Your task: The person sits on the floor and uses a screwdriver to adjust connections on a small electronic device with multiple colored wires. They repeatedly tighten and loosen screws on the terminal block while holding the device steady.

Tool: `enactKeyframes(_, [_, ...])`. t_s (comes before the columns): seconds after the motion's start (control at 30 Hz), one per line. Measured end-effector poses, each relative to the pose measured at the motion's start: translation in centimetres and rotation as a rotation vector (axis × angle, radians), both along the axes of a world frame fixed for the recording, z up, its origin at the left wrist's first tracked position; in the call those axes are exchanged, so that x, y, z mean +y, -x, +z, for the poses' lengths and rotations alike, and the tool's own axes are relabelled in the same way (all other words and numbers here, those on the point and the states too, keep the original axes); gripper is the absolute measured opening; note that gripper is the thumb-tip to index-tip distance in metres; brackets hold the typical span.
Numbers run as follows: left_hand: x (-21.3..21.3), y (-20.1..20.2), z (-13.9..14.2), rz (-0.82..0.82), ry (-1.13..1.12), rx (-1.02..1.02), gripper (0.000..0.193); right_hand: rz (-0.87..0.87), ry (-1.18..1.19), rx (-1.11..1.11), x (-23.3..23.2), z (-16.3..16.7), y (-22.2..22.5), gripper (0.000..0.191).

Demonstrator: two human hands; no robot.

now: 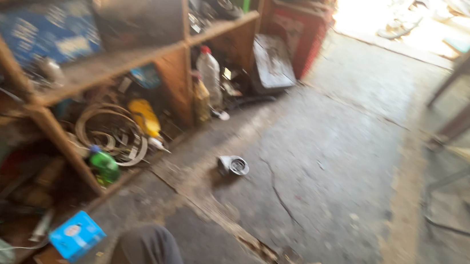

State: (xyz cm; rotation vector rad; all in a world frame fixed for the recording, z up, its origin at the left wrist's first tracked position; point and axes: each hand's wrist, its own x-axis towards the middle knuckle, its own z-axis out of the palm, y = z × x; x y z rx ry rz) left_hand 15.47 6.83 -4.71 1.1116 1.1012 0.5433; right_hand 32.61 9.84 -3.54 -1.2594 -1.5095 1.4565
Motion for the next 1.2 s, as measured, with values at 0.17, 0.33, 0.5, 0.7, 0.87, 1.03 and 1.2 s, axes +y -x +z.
enactKeyframes(0.17, [-1.0, -0.6, -3.5, -0.032, 0.062, -0.032, 0.040, -0.015, -0.001, 0.160, -4.2, -2.5, -4.4, 0.028])
enactKeyframes(0.33, [0.7, -0.7, -5.5, 0.263, 0.036, -0.105, 0.044, -0.032, 0.049, 0.192, -5.2, -3.9, -6.3, 0.027])
enactKeyframes(0.5, [2.5, 0.0, -4.6, 0.568, 0.191, -0.184, 0.044, 0.197, 0.370, 0.373, -4.4, -2.7, -5.0, 0.038])
enactKeyframes(0.7, [2.4, 0.1, -1.6, 0.474, 0.253, -0.477, 0.052, 0.034, 0.251, 0.325, -3.4, -5.4, -5.4, 0.030])
enactKeyframes(0.87, [1.5, 0.4, 1.0, 0.170, 0.261, -0.458, 0.040, -0.290, 0.418, 0.380, -2.7, -6.6, -6.2, 0.029])
enactKeyframes(1.03, [0.0, -0.4, 0.2, -0.079, 0.128, -0.151, 0.042, -0.360, 0.267, 0.516, -2.9, -4.0, -6.2, 0.034])
enactKeyframes(1.2, [-1.0, -1.3, -2.8, -0.113, 0.044, 0.108, 0.047, -0.360, 0.111, 0.498, -3.8, -1.2, -4.2, 0.025])
